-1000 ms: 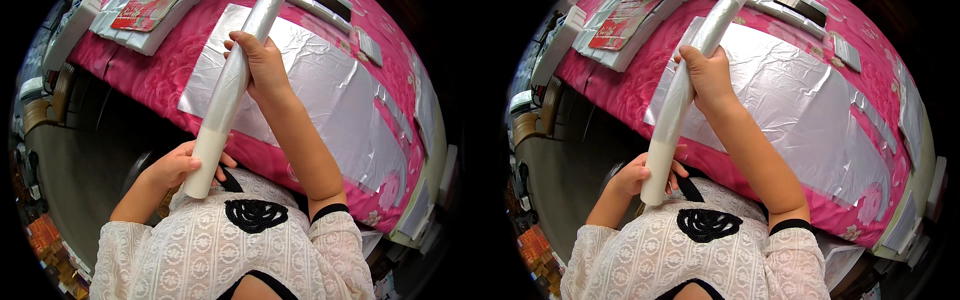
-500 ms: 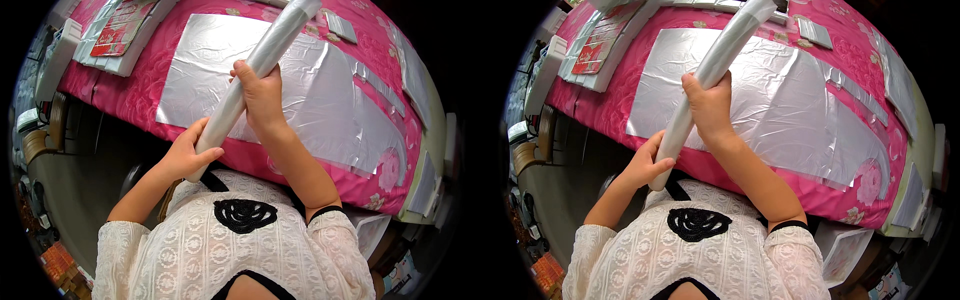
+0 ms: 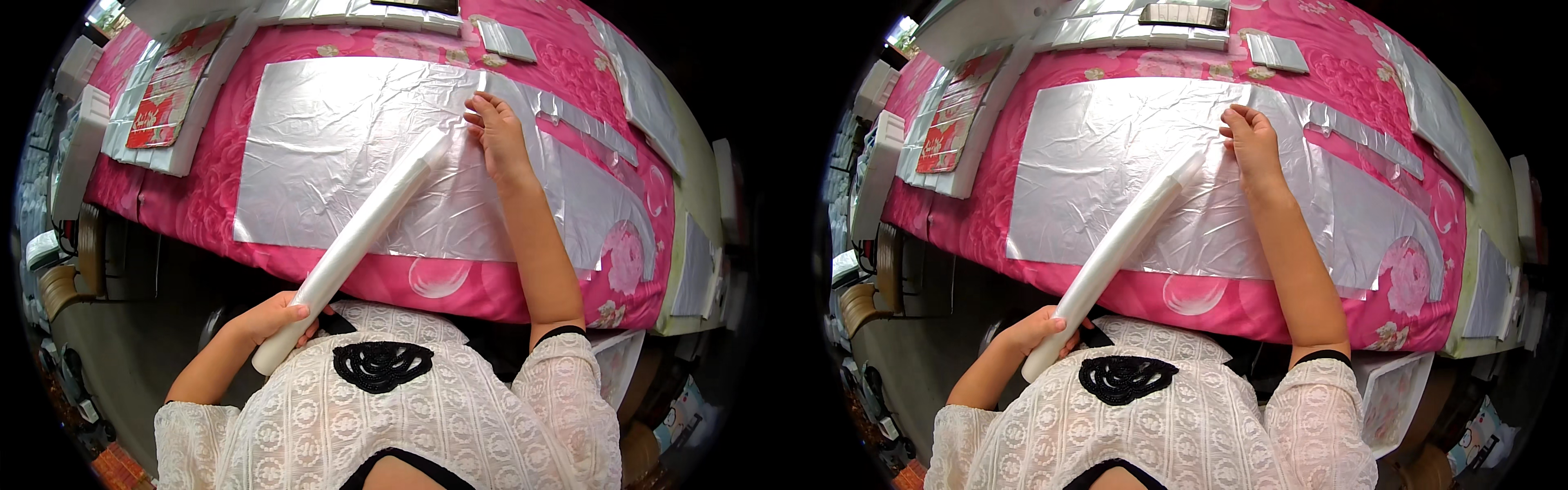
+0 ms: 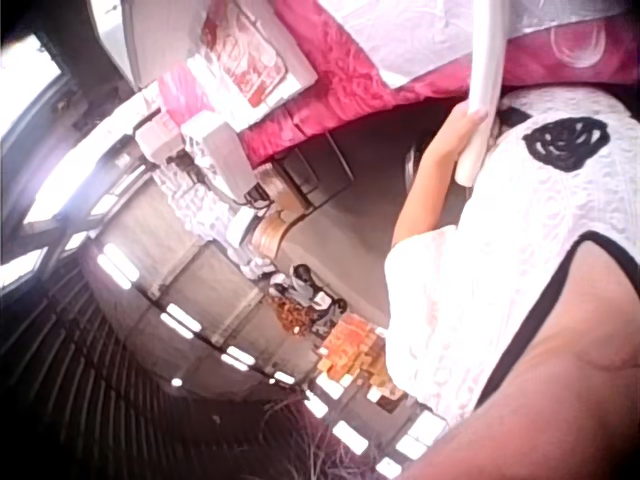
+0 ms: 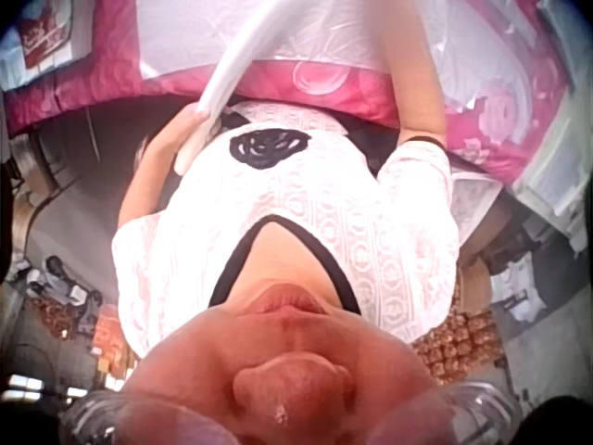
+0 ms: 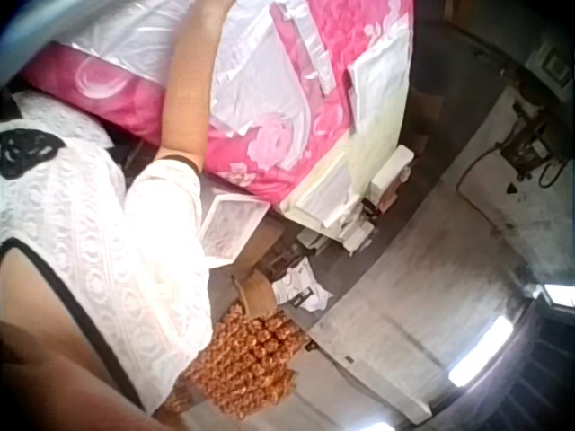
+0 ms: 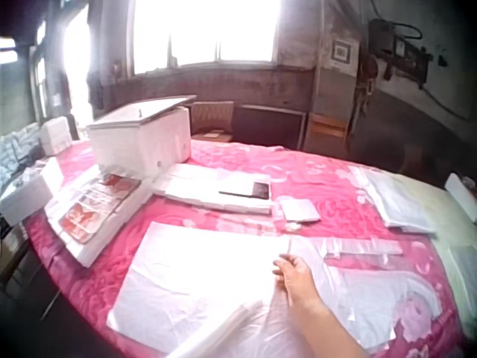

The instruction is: The person wraps small rectangular items in clear plastic film on a pink floral tablecloth. They unroll the film, place an item on it, fold the film around the item, and set the wrapped item aside. This process is repeated multiple times.

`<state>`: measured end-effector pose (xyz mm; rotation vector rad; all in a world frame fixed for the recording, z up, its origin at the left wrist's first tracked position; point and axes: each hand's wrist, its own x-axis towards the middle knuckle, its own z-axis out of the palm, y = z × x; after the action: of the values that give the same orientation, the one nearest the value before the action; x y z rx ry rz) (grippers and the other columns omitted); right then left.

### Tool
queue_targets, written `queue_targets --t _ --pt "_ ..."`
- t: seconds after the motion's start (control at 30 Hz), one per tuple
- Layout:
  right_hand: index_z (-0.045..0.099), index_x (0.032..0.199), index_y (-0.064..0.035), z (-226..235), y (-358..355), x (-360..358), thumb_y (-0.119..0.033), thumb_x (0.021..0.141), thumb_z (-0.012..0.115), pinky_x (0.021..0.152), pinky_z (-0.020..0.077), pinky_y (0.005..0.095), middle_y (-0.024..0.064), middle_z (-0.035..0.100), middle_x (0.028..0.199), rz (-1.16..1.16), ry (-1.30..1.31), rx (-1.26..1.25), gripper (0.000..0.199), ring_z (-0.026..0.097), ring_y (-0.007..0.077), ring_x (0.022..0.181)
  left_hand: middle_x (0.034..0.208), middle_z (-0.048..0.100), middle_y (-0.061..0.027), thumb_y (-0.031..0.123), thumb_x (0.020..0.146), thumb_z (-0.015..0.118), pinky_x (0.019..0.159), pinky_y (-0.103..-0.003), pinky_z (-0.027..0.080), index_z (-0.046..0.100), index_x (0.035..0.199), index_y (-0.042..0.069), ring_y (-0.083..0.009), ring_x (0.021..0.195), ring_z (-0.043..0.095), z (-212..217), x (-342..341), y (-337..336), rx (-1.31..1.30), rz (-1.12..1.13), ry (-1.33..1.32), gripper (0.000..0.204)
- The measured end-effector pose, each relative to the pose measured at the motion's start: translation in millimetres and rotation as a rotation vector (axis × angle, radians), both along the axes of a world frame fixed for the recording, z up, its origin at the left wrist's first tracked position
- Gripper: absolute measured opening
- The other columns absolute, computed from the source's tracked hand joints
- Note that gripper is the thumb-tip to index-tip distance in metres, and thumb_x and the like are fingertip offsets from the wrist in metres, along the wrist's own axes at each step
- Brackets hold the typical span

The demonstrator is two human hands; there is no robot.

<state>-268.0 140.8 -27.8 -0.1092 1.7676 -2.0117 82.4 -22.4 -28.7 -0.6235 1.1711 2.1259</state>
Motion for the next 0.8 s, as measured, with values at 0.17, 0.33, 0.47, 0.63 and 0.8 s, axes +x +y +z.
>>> queue_targets --t 0.17,0.33,0.47,0.63,0.8 --pt "0.064 0.093 -0.0065 13.6 11.0 7.6 -0.036 0.086 0.061 0.047 0.0346 0.0173 -0.0016 0.058 0.068 0.409 0.118 0.361 0.030 0.047 0.0027 0.056 0.067 0.056 -0.0049 0.058 0.070 0.069 0.054 -0.023 0.045 0.053 0.110 -0.002 -0.0102 0.057 0.054 -4.5 4.3 2.1 0.003 0.001 0.006 0.075" --pt "0.063 0.081 -0.0067 14.9 7.8 16.0 -0.030 0.084 0.065 0.047 0.0325 0.0179 -0.0045 0.052 0.060 0.666 0.170 0.356 0.024 0.045 0.0018 0.053 0.071 0.055 -0.0048 0.057 0.073 0.067 0.055 -0.023 0.045 0.052 0.114 0.000 -0.0103 0.058 0.054 -7.4 6.2 1.0 0.010 -0.024 0.040 0.072" --pt "0.062 0.079 -0.0036 13.0 11.5 6.1 -0.020 0.085 0.064 0.052 0.0373 0.0184 -0.0040 0.054 0.066 0.608 0.265 0.430 0.018 0.046 0.0031 0.058 0.072 0.056 -0.0057 0.057 0.074 0.066 0.057 -0.023 0.046 0.051 0.116 0.000 -0.0102 0.059 0.054 -6.3 6.2 0.5 0.053 0.020 0.045 0.073" --pt "0.065 0.080 0.0003 -10.7 57.3 -72.7 -0.019 0.083 0.066 0.054 0.0394 0.0219 -0.0018 0.058 0.066 0.282 0.461 0.509 0.020 0.048 0.0043 0.057 0.077 0.058 -0.0064 0.054 0.074 0.068 0.057 -0.023 0.047 0.051 0.117 0.000 -0.0103 0.061 0.056 -8.0 23.5 -9.9 0.068 -0.011 -0.020 0.071" --pt "0.064 0.083 -0.0015 -22.7 129.0 -144.8 -0.021 0.085 0.066 0.053 0.0416 0.0201 -0.0024 0.058 0.068 0.120 0.353 0.500 0.020 0.050 0.0043 0.058 0.090 0.060 -0.0087 0.050 0.073 0.069 0.067 -0.027 0.049 0.052 0.117 -0.004 -0.0138 0.077 0.059 -7.7 44.0 -31.6 0.062 -0.127 -0.134 0.072"
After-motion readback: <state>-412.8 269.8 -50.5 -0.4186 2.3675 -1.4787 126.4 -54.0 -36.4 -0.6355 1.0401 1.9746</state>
